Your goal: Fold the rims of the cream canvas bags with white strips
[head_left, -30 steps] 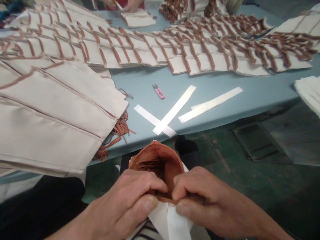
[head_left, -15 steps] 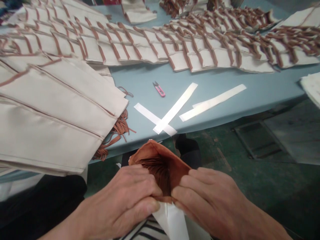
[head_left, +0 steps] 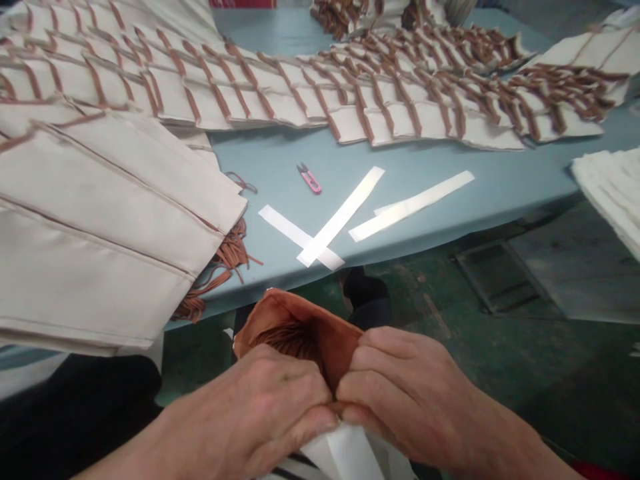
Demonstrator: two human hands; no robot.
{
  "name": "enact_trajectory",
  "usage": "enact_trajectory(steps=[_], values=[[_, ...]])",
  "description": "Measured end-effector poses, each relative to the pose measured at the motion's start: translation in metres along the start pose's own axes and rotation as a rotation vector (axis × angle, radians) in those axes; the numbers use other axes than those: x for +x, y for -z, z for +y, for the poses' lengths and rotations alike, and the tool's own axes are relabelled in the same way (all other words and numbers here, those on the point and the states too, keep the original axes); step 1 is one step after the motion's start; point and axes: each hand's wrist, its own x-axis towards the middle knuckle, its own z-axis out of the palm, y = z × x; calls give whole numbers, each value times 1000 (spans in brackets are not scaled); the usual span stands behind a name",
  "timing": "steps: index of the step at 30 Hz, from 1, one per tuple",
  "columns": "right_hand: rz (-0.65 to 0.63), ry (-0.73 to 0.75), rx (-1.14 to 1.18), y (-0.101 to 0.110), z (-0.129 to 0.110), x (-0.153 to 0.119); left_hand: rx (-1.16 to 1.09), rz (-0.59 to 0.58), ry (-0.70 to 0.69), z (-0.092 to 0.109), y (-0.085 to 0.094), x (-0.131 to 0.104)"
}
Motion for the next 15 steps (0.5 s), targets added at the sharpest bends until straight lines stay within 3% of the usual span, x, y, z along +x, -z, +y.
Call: enact_trajectory(steps=[4,10,15], values=[[20,24,48,-2,5,3,17,-1,6,1,-1,-1],[32,27,130,-4,13,4,-50,-9,129,7,3,-3],[0,-27,237,-11,21,-3,-55,10,288,10,-13,-2]])
